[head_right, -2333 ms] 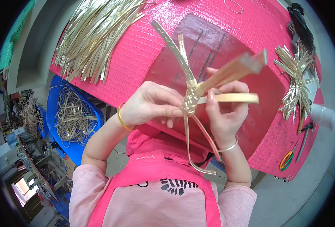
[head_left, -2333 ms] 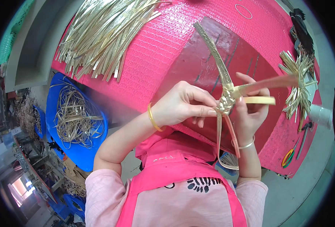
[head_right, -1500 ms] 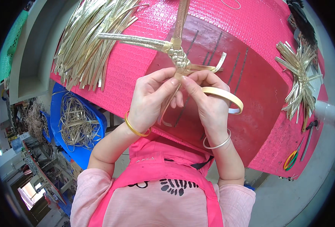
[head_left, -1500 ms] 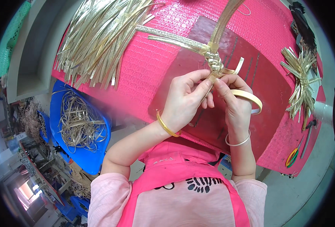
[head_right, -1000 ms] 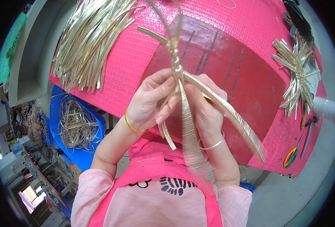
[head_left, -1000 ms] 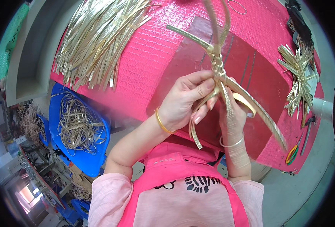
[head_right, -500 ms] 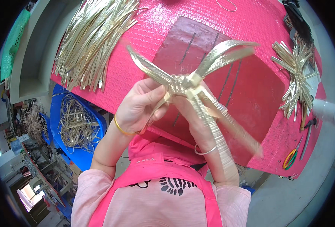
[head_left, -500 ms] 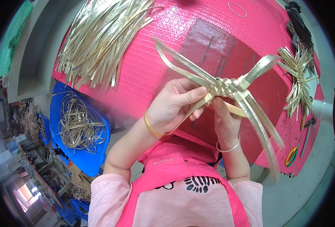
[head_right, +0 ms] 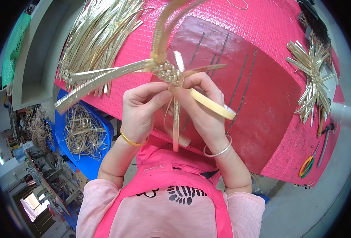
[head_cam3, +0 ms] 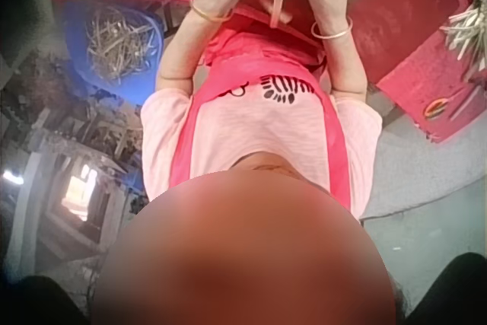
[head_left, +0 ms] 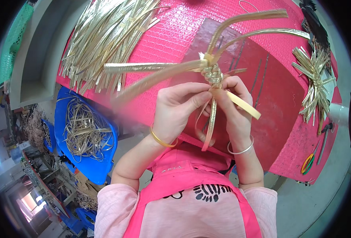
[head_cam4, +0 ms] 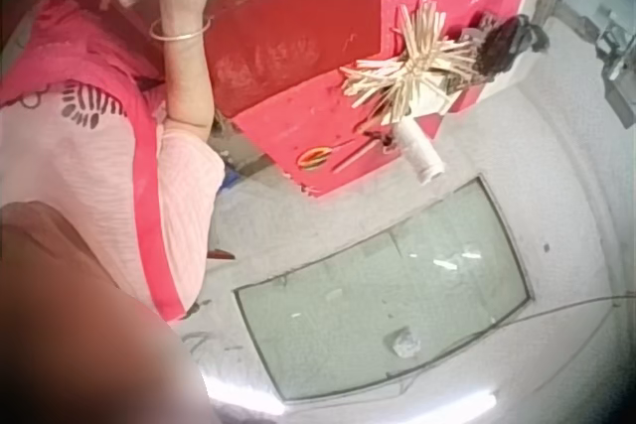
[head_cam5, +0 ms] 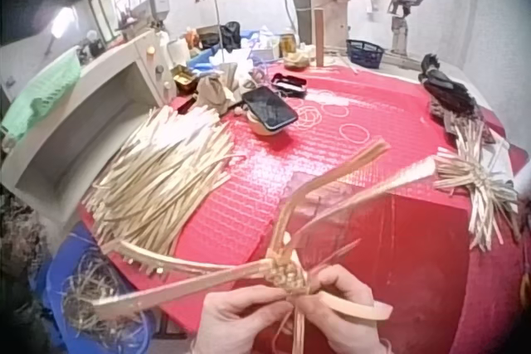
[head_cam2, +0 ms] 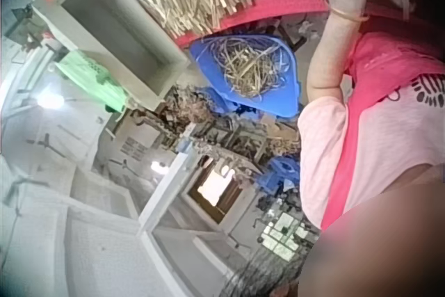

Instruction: Weaving a decorative ornament using gold-colored strips.

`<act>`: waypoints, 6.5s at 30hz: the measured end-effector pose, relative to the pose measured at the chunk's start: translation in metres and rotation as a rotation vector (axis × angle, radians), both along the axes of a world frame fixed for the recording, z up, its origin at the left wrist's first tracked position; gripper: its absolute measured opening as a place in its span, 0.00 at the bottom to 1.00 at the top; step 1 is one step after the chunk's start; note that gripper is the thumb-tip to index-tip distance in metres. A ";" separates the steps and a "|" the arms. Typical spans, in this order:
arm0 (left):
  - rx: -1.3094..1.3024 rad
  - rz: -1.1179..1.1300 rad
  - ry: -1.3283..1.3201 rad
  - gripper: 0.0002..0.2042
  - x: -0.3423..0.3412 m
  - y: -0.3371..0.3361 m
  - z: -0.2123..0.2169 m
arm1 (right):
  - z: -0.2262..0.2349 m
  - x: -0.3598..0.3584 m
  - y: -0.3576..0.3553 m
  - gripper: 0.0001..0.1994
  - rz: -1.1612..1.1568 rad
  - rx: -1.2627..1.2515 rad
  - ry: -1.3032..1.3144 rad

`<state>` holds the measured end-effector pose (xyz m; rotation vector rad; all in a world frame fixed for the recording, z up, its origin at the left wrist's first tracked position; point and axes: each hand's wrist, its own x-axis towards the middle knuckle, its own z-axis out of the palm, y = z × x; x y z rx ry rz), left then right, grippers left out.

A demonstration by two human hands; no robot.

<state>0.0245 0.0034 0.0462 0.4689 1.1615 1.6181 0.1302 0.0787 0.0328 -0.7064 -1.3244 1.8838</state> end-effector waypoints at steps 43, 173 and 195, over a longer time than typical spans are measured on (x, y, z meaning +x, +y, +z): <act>-0.020 -0.021 1.022 0.08 -0.013 0.015 -0.047 | -0.026 -0.015 0.062 0.10 0.304 0.390 -0.490; -0.287 -0.393 0.755 0.08 -0.101 0.030 -0.008 | -0.029 -0.060 0.060 0.13 0.355 -0.066 -0.209; -0.125 -0.386 -0.006 0.10 -0.078 0.046 0.035 | 0.006 -0.019 0.046 0.07 -0.182 0.179 -0.104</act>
